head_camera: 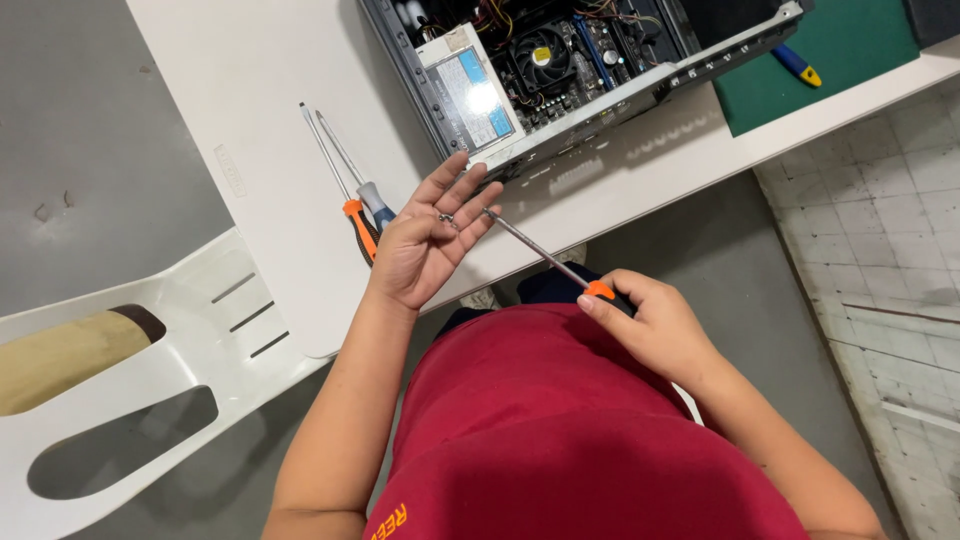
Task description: Connecting internal cables and using a screwdriver to secure components inside a computer case.
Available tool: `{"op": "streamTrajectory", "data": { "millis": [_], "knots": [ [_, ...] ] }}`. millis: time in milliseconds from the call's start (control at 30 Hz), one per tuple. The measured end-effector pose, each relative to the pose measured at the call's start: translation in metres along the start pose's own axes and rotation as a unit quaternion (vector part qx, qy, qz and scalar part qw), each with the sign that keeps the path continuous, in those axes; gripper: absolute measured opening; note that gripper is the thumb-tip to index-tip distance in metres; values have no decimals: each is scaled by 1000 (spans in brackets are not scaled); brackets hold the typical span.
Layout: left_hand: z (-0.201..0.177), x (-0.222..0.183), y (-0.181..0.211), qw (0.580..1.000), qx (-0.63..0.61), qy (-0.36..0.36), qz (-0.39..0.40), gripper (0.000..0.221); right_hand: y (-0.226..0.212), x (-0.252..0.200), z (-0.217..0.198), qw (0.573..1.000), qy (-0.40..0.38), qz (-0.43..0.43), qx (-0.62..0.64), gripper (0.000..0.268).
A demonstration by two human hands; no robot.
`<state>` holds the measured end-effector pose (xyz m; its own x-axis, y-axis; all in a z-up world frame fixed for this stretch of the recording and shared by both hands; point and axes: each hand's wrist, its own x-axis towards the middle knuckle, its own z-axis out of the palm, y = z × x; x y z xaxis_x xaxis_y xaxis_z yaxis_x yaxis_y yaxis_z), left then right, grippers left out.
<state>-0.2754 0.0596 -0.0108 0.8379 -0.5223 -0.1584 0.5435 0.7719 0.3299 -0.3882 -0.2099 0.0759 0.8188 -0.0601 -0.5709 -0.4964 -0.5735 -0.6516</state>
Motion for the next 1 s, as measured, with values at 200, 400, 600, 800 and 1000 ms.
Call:
{"op": "streamTrajectory", "data": {
  "millis": [200,400,600,800,1000],
  "knots": [
    [5,0,-3,1000,3,-2,-5,78,-7,-7,1,1000,0,14,-4,26],
    [1,1,-10,1000,9,0,1,76,-21,-12,4,998,-28,30,-45,29],
    [1,2,-12,1000,7,5,17,74,-25,-12,3,995,-55,44,-76,33],
    [-2,5,-17,999,5,9,33,66,-24,-9,4,994,-62,45,-80,33],
    [-3,8,-20,998,25,17,50,66,-21,-3,5,994,-60,42,-80,35]
  ]
}}
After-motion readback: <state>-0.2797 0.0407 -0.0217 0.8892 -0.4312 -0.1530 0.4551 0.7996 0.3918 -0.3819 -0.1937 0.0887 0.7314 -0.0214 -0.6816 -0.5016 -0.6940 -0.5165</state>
